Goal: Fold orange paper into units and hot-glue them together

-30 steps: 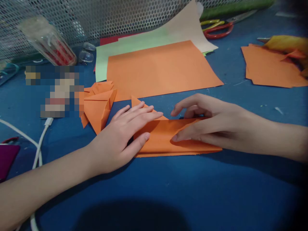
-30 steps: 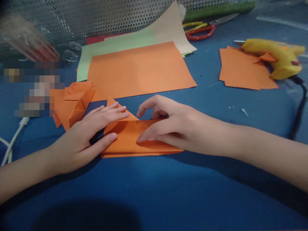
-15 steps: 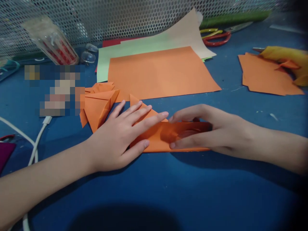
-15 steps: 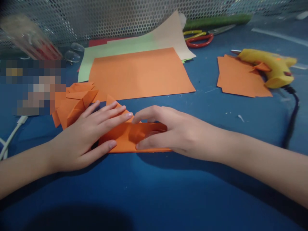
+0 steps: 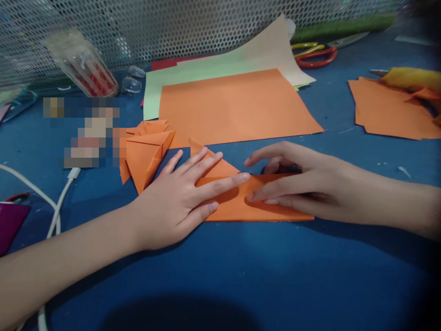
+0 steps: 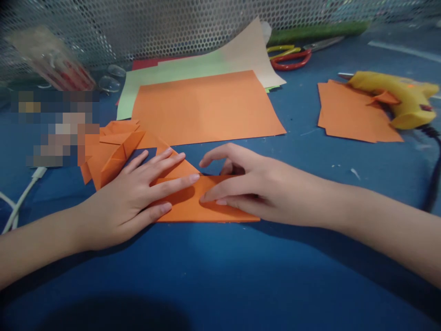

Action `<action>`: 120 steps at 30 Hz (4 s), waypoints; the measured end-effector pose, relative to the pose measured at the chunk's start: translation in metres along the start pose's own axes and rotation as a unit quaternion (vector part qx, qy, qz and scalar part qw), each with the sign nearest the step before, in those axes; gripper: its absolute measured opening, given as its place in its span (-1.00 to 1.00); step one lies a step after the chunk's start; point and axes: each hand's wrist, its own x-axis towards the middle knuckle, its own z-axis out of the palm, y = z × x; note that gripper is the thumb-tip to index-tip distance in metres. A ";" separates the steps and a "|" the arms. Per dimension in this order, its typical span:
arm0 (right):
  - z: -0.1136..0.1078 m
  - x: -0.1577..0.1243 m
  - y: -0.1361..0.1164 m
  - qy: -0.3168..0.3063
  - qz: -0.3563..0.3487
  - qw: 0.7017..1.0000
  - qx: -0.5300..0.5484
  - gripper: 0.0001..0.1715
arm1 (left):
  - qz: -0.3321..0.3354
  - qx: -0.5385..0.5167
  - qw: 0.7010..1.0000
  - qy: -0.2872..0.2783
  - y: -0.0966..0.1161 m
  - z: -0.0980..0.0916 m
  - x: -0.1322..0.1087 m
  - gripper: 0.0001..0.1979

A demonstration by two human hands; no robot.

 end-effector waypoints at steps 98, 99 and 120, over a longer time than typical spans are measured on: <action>-0.006 -0.008 -0.011 -0.074 -0.074 0.994 -0.033 -0.72 | 0.016 0.043 0.999 -0.018 -0.008 0.007 -0.005 -0.43; -0.007 -0.007 -0.011 -0.072 -0.058 0.996 -0.013 -0.74 | 0.017 0.043 0.999 -0.016 -0.008 0.007 -0.005 -0.43; -0.004 -0.017 -0.015 -0.077 0.290 0.951 0.072 -0.67 | 0.060 0.110 0.991 0.052 0.005 0.004 -0.004 -0.49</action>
